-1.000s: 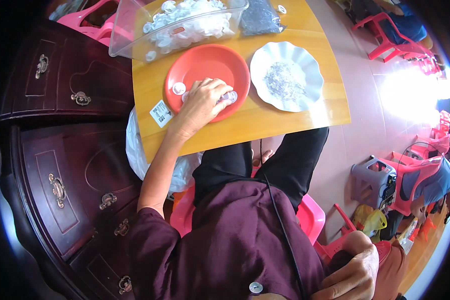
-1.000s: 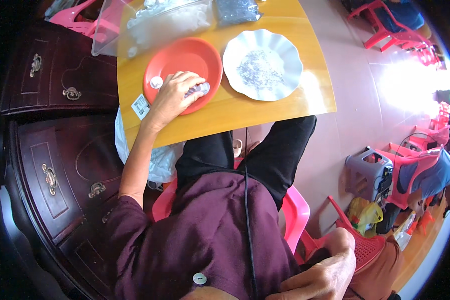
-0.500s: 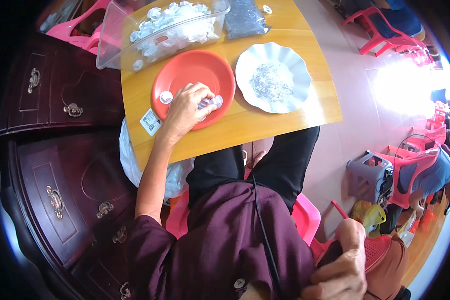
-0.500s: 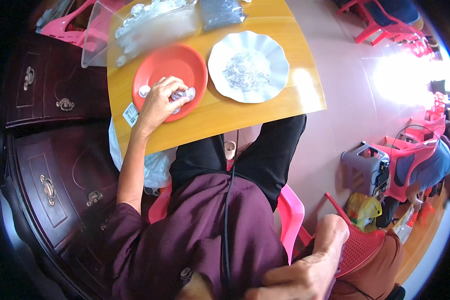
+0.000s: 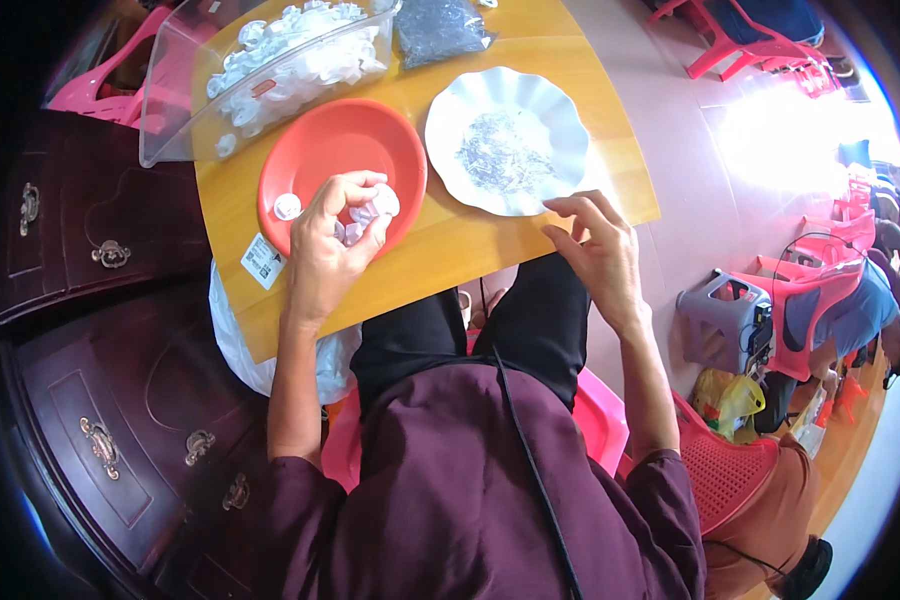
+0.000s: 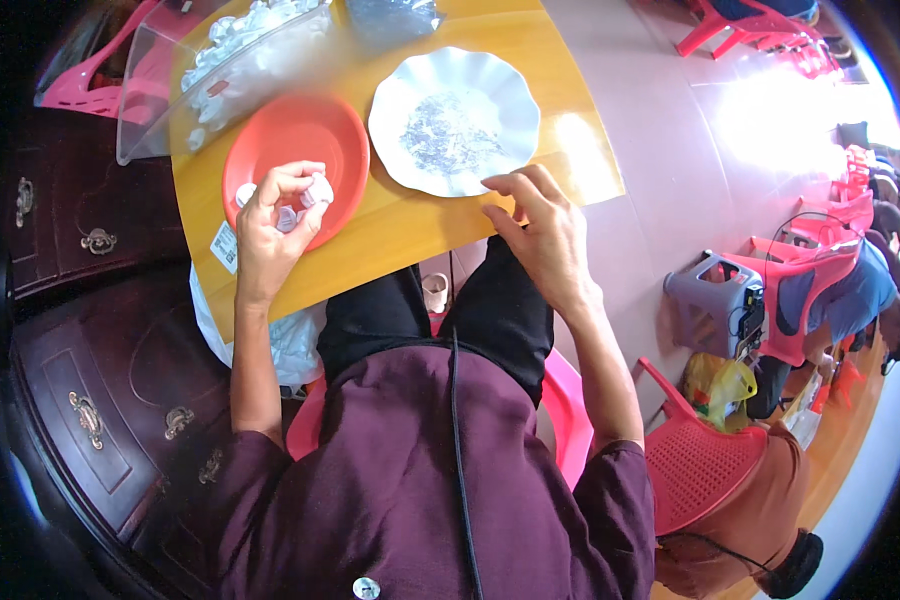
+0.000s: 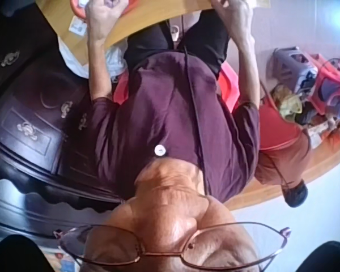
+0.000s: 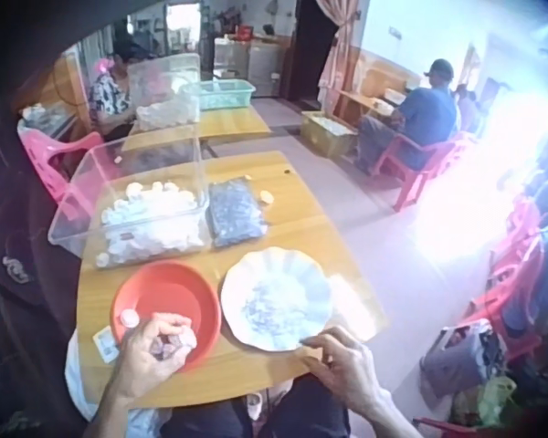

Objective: The person repeatedly picks up plastic pieces from a red plate and metal components from a white bowl, then inserts the metal components into the plastic pieces by hand to assemble them.

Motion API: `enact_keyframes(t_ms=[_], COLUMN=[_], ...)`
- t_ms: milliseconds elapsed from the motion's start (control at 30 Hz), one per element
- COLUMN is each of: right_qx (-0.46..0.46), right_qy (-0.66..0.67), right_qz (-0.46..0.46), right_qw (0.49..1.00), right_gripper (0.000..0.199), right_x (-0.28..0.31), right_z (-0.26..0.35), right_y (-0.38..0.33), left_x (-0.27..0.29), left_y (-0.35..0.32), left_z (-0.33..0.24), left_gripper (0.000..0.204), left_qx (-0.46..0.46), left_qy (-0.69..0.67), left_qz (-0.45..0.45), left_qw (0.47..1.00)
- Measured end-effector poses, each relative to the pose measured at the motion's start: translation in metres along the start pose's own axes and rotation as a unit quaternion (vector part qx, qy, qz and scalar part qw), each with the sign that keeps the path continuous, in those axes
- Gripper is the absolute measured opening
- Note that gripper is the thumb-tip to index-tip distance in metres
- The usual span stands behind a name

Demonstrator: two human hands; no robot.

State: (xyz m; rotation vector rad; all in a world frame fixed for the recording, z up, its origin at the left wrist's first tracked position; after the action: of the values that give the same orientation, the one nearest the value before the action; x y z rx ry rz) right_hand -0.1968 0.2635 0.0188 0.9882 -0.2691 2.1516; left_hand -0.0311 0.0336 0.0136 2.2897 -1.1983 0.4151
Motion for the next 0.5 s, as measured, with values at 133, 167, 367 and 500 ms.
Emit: enact_keyframes(t_ms=[133,167,367,500], right_qx=[0.017,0.016,0.059,0.07], right_qy=[-0.04,-0.04,-0.041,-0.049], right_qz=[0.016,0.016,-0.002,-0.015], right_qw=[0.999,0.999,0.997,0.996], right_gripper=[0.024,0.024,0.028,0.024], right_x=[-0.011,-0.013,-0.021,-0.021], right_z=[-0.009,-0.012,-0.017,-0.018], right_y=[0.005,0.006,0.008,0.008], left_x=[-0.016,-0.021,-0.043,-0.055], left_y=[-0.015,-0.018,-0.028,-0.031], left_z=[-0.002,-0.005,-0.01,-0.01], left_gripper=[0.026,0.027,0.027,0.027], left_qx=[0.042,0.041,0.057,0.077], left_qy=[-0.114,-0.123,-0.143,-0.151], left_qz=[-0.008,-0.003,0.026,0.04], left_qw=[0.993,0.992,0.988,0.985])
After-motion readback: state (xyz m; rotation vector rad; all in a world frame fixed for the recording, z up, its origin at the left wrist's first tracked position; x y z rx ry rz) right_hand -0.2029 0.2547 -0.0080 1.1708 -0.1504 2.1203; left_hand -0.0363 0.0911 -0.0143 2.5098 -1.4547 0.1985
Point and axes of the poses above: each hand's wrist, its own y-axis towards the middle knuckle, its own x-axis out of the back of the hand, z = x × y, the point moved 5 cm from there along y, towards the middle knuckle, and after that the axes turned 1 degree about -z, right-handed, at the moved point
